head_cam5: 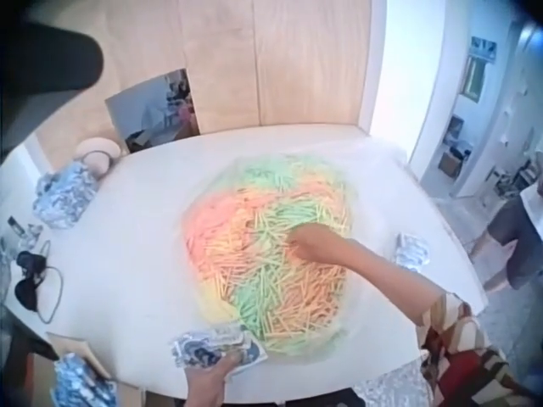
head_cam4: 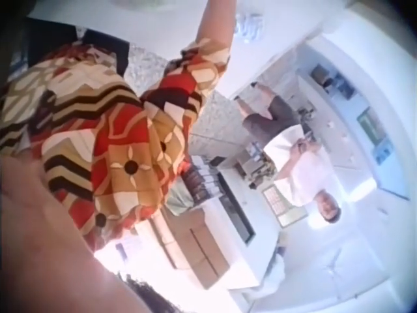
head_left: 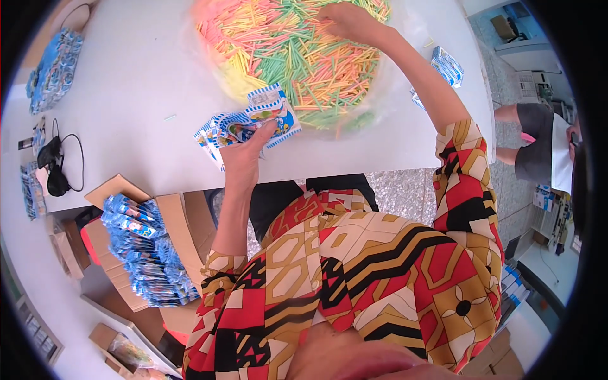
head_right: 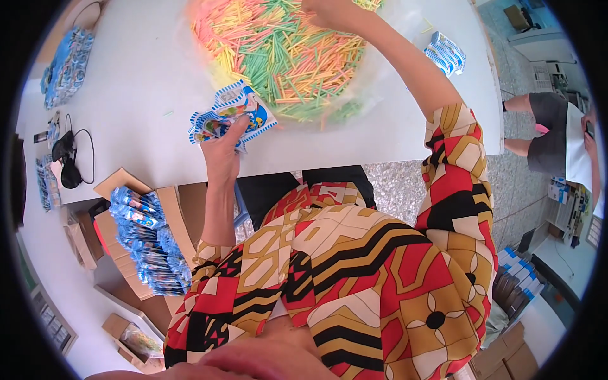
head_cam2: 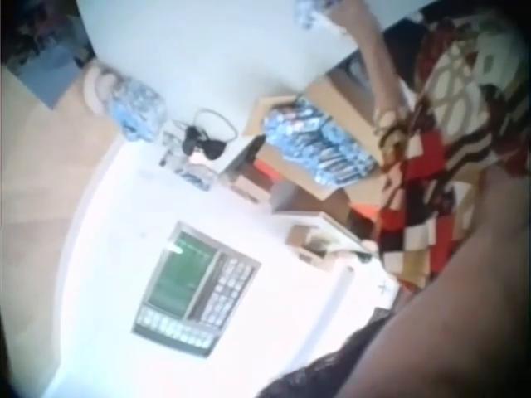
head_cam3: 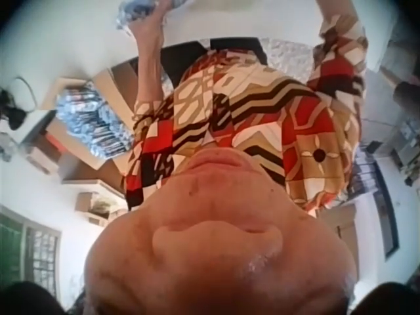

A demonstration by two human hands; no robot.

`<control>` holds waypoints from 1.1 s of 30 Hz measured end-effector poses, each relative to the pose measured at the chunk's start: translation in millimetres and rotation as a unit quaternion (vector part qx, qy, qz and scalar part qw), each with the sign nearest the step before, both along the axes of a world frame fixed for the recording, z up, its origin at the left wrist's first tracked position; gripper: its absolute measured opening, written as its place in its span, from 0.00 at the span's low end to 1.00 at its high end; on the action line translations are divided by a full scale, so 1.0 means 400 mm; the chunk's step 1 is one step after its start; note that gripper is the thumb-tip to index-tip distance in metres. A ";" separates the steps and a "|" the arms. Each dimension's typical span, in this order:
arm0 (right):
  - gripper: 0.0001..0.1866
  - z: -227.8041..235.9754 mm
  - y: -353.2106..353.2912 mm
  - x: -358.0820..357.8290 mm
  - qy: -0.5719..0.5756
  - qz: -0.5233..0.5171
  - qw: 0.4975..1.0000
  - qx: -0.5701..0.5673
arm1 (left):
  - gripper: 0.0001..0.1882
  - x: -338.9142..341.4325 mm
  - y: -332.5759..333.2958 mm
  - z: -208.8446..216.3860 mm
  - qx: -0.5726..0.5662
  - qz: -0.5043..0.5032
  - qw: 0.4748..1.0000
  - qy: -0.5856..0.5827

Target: The recorder is packaging bundles of colorful strings into individual plastic bags.

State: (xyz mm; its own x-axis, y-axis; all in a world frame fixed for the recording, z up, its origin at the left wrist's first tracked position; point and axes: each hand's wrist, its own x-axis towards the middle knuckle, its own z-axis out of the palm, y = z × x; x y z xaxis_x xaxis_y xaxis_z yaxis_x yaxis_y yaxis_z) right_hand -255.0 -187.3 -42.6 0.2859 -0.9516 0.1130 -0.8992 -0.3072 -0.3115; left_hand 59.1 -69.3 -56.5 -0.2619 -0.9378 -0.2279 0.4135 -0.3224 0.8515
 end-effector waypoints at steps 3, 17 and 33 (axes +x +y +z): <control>0.10 -0.003 -0.025 0.025 0.075 -0.009 0.993 0.094 | 0.16 -0.003 -0.004 -0.006 -0.003 -0.005 1.000 0.001; 0.07 -0.162 -0.054 -0.001 0.231 -0.008 0.971 -0.062 | 0.16 -0.047 0.025 -0.020 0.022 -0.013 1.000 -0.003; 0.08 -0.054 0.000 -0.136 -0.120 0.018 0.993 0.005 | 0.16 -0.072 0.042 -0.020 0.010 -0.024 1.000 0.001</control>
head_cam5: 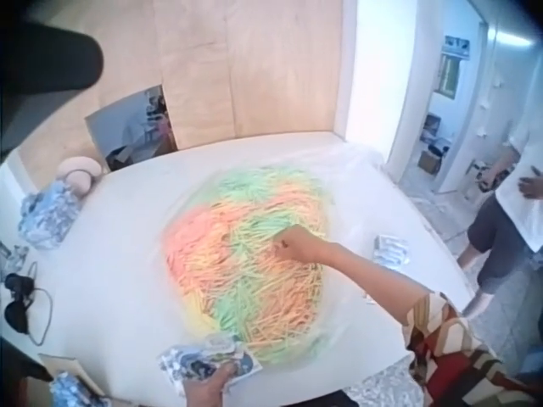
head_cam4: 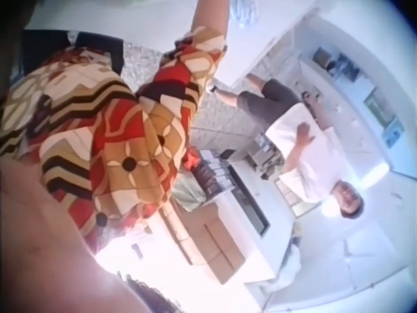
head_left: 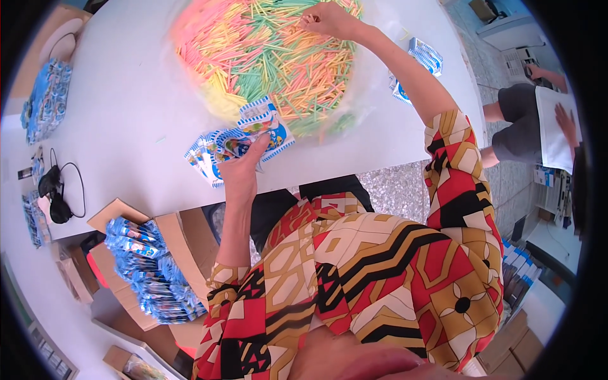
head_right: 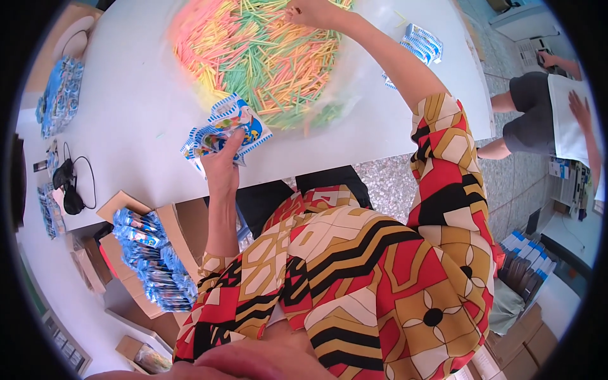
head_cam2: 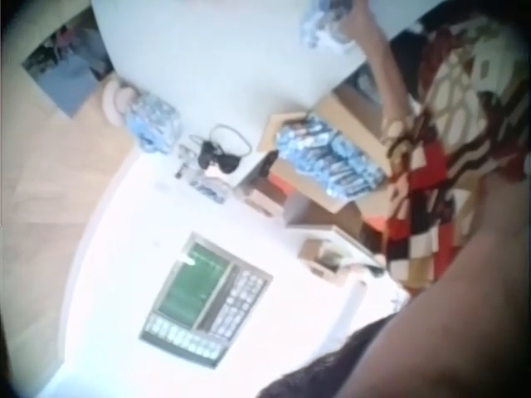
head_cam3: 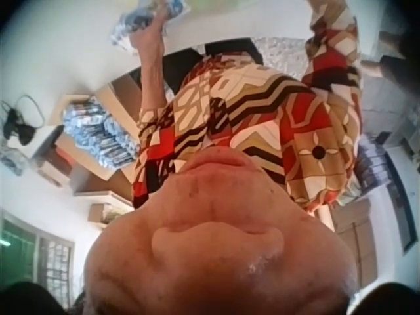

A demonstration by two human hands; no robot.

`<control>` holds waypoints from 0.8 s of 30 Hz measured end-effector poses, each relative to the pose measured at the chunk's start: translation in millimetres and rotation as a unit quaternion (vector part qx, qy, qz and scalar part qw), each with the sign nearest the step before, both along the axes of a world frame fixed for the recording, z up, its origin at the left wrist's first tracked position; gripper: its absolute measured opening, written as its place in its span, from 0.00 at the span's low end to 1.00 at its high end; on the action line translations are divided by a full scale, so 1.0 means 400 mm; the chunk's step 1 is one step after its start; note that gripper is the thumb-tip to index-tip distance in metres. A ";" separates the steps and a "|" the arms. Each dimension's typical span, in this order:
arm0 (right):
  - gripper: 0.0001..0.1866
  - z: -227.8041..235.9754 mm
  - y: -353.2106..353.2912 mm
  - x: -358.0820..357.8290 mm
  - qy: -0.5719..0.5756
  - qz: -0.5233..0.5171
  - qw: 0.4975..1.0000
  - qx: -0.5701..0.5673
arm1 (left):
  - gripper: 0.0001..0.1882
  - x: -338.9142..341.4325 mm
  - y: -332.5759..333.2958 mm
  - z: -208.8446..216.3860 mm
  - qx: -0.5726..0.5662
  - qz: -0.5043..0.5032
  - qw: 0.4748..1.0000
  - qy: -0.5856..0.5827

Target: The recorder is packaging bundles of colorful strings into individual plastic bags.

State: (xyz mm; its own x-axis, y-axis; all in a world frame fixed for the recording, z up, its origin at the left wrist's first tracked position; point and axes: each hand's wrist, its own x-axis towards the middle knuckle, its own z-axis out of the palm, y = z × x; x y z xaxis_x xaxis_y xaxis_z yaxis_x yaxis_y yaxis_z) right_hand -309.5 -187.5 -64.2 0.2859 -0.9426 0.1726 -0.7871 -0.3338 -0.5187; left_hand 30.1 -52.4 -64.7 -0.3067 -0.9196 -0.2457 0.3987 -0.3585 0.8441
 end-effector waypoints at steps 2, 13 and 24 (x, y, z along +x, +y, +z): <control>0.11 -0.007 -0.005 -0.017 0.091 -0.033 0.995 0.001 | 0.16 -0.001 0.004 0.003 -0.003 -0.001 1.000 0.001; 0.05 0.119 0.122 0.009 -0.375 -0.119 0.918 0.055 | 0.16 -0.031 -0.008 -0.010 -0.036 0.009 0.999 -0.036; 0.03 0.273 0.275 0.275 -0.414 0.165 0.888 -0.114 | 0.14 -0.034 -0.007 0.001 -0.070 -0.051 0.991 -0.103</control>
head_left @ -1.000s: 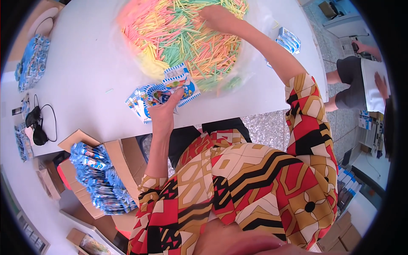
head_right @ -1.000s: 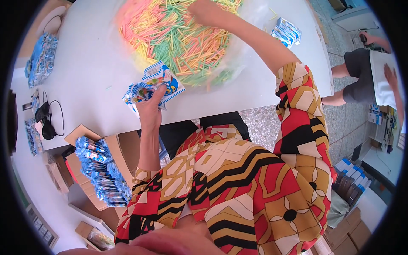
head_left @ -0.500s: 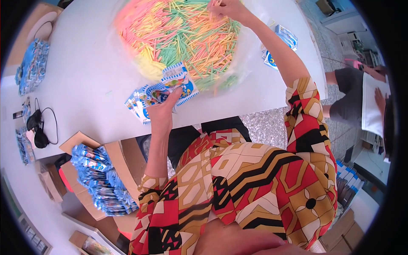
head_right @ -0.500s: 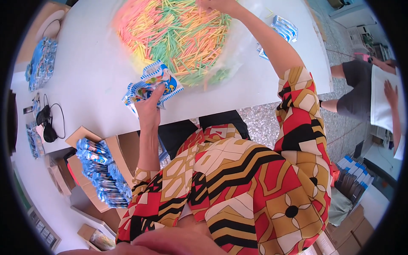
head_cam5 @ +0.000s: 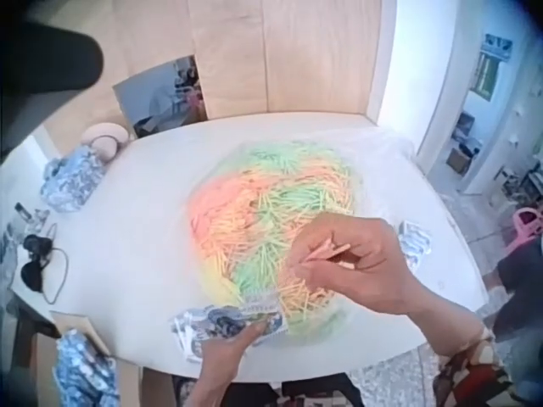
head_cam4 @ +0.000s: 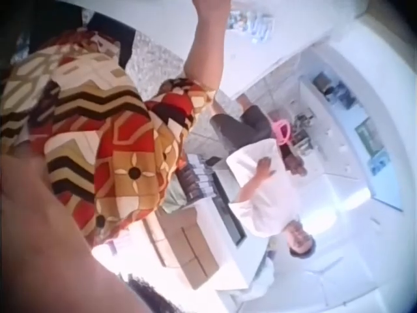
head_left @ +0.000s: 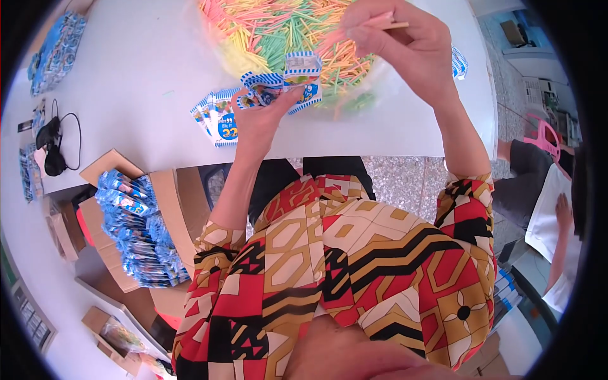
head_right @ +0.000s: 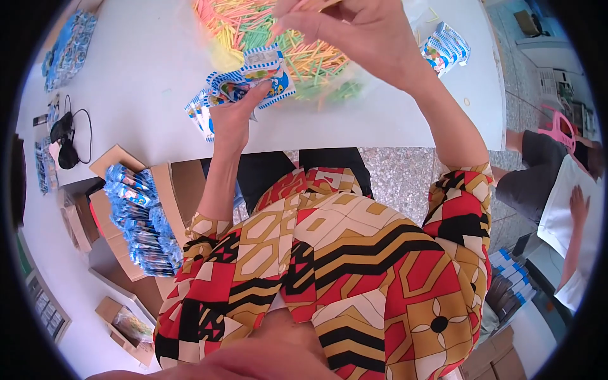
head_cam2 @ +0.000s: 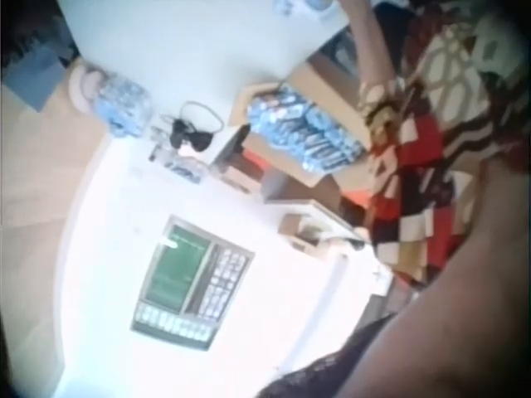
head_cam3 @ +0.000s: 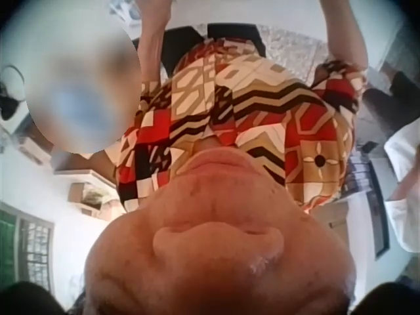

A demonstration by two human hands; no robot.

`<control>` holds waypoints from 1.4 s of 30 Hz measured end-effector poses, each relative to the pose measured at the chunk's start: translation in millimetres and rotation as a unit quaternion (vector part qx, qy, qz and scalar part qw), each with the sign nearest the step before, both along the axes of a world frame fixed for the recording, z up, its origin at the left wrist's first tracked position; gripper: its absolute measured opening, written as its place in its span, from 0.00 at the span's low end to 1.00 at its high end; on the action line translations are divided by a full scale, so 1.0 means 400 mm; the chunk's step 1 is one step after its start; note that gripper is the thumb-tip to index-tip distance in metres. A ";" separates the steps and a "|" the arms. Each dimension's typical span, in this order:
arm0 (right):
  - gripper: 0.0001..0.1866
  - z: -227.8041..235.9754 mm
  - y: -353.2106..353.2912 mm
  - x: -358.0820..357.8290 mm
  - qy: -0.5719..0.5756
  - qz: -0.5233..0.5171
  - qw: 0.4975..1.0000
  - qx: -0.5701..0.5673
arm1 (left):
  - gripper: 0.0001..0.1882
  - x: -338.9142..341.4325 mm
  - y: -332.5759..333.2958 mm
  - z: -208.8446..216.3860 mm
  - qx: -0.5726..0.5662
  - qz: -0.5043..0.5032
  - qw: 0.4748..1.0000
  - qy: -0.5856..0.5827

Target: The recorder is packaging bundles of colorful strings into individual plastic bags.

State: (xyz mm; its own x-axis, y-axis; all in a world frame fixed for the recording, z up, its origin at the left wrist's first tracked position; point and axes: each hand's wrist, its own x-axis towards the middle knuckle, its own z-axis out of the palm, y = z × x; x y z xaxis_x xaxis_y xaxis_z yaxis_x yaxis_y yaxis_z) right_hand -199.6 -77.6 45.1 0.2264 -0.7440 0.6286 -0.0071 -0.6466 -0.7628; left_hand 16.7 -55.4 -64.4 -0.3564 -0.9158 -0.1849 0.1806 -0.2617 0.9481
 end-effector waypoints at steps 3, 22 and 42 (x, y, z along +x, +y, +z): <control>0.04 0.074 0.051 0.040 0.105 0.017 0.994 -0.034 | 0.10 -0.002 0.012 -0.008 -0.013 0.050 0.998 0.024; 0.11 0.013 0.018 0.026 0.187 0.008 0.970 -0.156 | 0.12 -0.011 0.009 0.028 -0.064 -0.005 0.998 -0.021; 0.10 -0.225 -0.270 -0.141 0.601 -0.163 0.776 0.105 | 0.13 0.048 0.011 0.025 -0.050 0.071 0.995 0.048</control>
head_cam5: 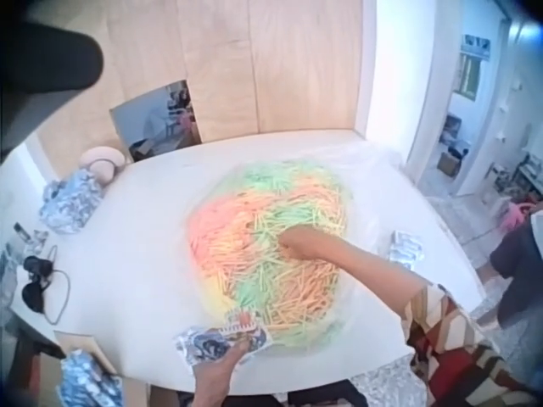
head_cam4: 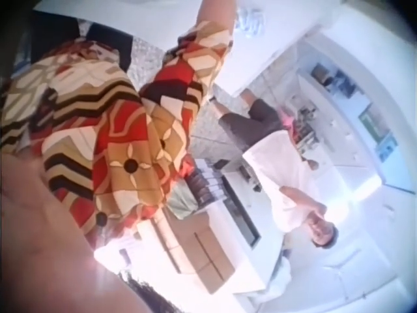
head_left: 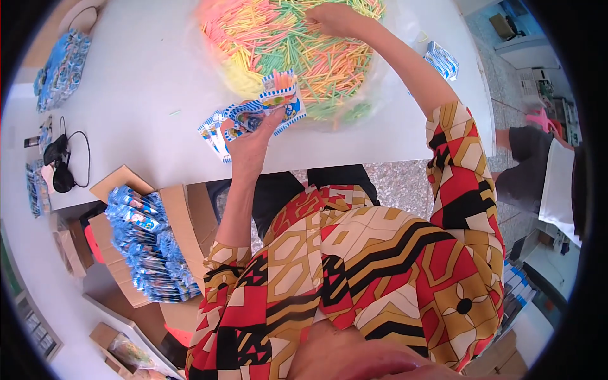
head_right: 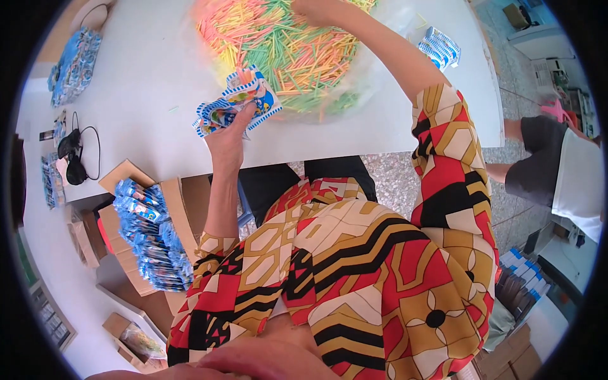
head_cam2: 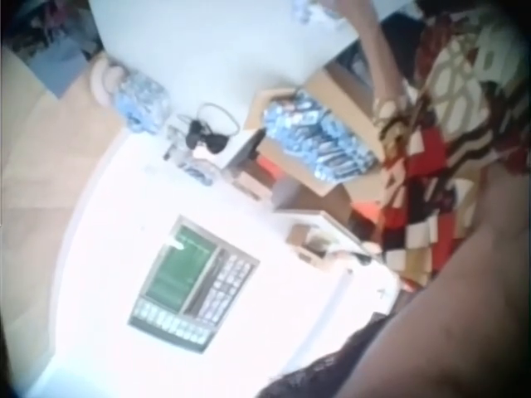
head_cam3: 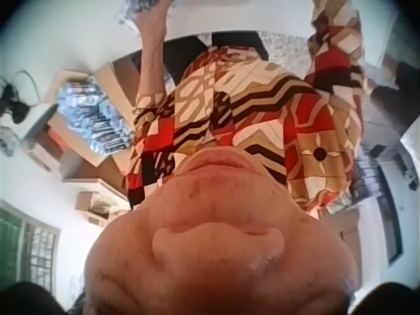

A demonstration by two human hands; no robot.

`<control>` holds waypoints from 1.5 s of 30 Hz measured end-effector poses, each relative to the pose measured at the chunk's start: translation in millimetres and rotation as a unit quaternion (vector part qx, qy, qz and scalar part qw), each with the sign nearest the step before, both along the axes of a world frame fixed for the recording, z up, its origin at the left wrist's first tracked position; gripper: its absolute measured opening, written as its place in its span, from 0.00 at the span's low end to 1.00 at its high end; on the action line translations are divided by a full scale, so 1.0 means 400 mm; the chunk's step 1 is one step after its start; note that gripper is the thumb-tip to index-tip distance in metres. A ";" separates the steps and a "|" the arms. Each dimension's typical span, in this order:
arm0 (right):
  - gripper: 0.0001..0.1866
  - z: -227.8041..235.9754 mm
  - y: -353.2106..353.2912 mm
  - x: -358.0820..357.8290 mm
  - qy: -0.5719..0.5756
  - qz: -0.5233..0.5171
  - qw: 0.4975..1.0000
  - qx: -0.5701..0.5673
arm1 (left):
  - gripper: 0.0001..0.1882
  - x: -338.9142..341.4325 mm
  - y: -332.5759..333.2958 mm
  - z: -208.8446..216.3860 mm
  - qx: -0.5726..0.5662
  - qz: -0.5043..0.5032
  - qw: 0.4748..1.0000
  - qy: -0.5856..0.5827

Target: The recorder is packaging bundles of colorful strings into individual plastic bags.

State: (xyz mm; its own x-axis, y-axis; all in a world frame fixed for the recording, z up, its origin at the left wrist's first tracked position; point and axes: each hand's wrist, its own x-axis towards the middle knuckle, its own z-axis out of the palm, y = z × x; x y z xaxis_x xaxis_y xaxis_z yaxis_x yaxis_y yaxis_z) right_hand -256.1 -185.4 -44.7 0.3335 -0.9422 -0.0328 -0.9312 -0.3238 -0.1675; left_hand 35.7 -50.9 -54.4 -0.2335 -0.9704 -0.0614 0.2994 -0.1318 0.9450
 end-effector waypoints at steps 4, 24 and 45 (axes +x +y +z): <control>0.09 -0.013 -0.012 0.014 0.051 0.002 0.999 -0.014 | 0.12 -0.004 -0.001 0.004 -0.001 -0.002 1.000 0.006; 0.17 -0.003 0.074 -0.049 -0.300 -0.085 0.947 -0.072 | 0.14 -0.017 0.002 -0.019 0.041 0.001 0.999 -0.012; 0.04 0.319 0.333 0.200 -0.420 0.017 0.903 0.096 | 0.20 -0.044 0.013 -0.014 0.004 -0.075 0.996 -0.054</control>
State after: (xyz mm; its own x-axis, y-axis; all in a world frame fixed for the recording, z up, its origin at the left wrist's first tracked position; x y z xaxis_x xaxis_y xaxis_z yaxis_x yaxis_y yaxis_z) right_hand -176.2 -52.1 83.1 0.3451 -0.9348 0.0838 -0.4405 -0.2402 -0.8650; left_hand 18.1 -45.7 -60.0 -0.3682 -0.9242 -0.1016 0.1729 -0.1754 0.9692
